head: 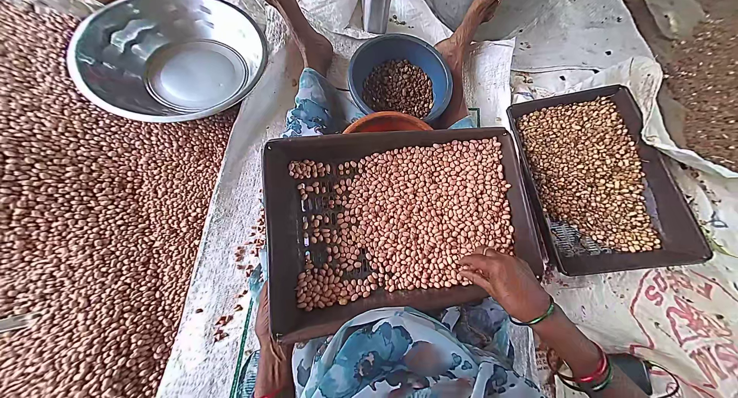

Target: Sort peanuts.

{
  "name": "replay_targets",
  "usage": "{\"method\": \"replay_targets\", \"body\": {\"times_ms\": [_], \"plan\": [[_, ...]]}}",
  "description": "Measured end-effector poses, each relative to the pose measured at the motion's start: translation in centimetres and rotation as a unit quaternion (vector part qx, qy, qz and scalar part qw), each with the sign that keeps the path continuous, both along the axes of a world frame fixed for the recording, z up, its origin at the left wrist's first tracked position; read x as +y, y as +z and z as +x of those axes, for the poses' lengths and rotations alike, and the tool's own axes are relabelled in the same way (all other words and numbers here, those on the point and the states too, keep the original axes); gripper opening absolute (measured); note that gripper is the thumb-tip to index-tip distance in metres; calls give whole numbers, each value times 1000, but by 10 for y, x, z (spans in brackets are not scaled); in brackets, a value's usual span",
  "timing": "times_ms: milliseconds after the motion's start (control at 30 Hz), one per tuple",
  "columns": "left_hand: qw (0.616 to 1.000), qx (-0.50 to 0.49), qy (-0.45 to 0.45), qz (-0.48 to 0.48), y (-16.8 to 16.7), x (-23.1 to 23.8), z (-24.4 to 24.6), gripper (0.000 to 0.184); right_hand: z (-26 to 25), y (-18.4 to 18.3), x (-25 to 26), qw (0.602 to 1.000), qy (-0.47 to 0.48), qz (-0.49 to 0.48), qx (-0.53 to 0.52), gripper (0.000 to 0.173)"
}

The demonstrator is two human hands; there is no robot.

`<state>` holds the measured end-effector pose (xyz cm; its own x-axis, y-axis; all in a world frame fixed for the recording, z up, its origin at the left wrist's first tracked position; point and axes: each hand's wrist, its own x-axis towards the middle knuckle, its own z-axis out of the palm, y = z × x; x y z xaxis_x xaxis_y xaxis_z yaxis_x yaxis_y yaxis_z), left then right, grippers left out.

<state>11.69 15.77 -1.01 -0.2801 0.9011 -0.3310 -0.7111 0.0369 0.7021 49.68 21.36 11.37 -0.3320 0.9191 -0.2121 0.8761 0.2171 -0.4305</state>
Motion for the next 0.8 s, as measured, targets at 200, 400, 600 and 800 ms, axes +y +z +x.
{"method": "replay_targets", "body": {"times_ms": [200, 400, 600, 800], "plan": [[999, 24, 23, -36, 8, 1, 4, 53, -32, -5, -4, 990, -25, 10, -142, 19], [996, -5, 44, -74, 18, 10, 9, 57, -45, 7, 3, 969, -23, -126, -210, 26], [996, -81, 25, -11, 6, 11, 5, 50, -49, 3, 1, 965, 6, -103, -239, 22], [995, -44, 68, -62, 25, 12, 16, 48, -51, 15, 27, 930, 73, -241, -266, 29]]}}
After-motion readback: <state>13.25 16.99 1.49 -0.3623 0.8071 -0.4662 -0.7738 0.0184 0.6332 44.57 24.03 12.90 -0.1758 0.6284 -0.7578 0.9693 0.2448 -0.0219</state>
